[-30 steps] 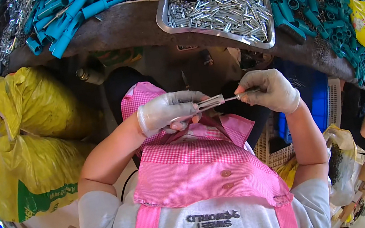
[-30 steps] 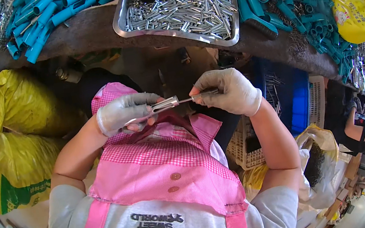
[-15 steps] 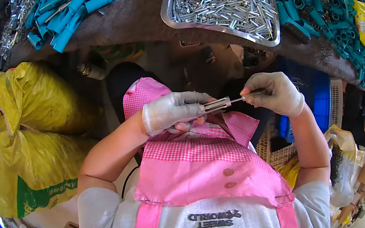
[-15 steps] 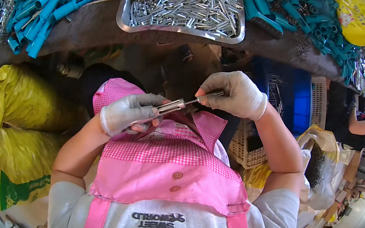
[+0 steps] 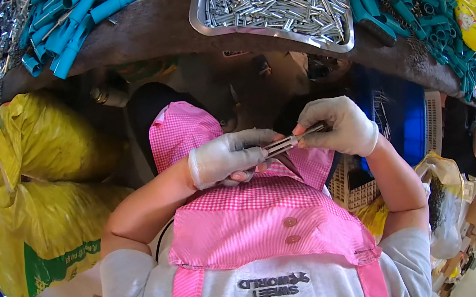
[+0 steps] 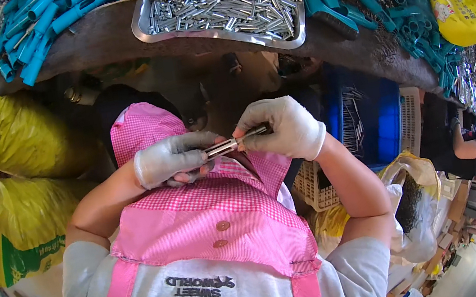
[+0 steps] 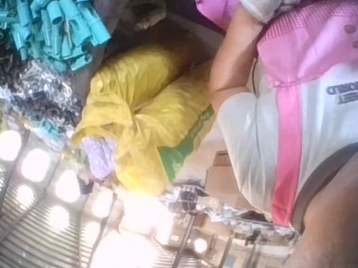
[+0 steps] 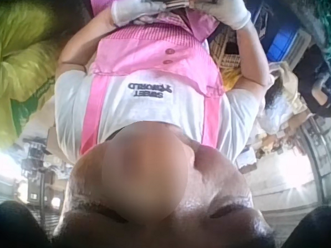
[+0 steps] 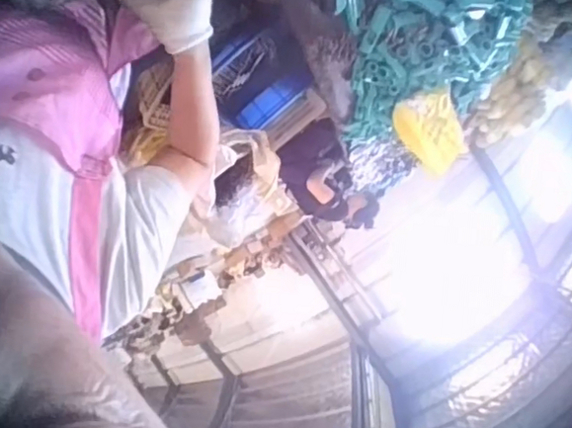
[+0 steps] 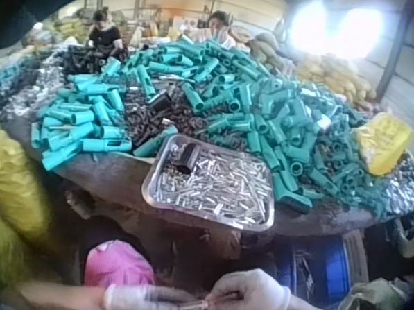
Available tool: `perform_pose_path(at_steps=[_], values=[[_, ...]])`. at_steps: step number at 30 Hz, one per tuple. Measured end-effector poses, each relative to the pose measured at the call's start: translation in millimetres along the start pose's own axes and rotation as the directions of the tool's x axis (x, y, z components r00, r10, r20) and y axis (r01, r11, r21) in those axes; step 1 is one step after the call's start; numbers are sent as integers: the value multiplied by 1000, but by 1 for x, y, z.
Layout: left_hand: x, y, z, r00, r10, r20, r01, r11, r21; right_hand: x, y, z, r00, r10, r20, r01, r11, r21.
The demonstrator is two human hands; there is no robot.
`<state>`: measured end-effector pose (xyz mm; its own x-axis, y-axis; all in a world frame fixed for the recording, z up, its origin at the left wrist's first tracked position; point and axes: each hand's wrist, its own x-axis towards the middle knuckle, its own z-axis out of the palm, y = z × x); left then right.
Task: The recorder is manually assembling metal pins and components into teal plastic tool handles at a factory workbench.
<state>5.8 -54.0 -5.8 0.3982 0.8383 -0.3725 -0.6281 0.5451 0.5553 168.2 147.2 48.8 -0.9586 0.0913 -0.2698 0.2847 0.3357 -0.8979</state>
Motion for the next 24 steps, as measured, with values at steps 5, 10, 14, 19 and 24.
perform_pose_path(at_steps=[5,10,14,19,24], values=[[4,-4,-2,994,55,-97,-53,998,22,1,-1,-3,989,150,20,-150,955,255],[-2,-5,-5,994,62,-93,-79,978,-194,-3,15,5,982,178,-69,-130,890,437],[-4,-5,-4,990,28,-139,-59,973,-223,1,17,16,994,90,-68,-58,926,373],[-2,-8,-8,992,34,-121,-66,961,-269,10,23,21,998,21,-66,-1,957,290],[0,-10,-10,977,39,-210,-110,936,-335,15,17,37,971,136,-195,-31,885,464]])
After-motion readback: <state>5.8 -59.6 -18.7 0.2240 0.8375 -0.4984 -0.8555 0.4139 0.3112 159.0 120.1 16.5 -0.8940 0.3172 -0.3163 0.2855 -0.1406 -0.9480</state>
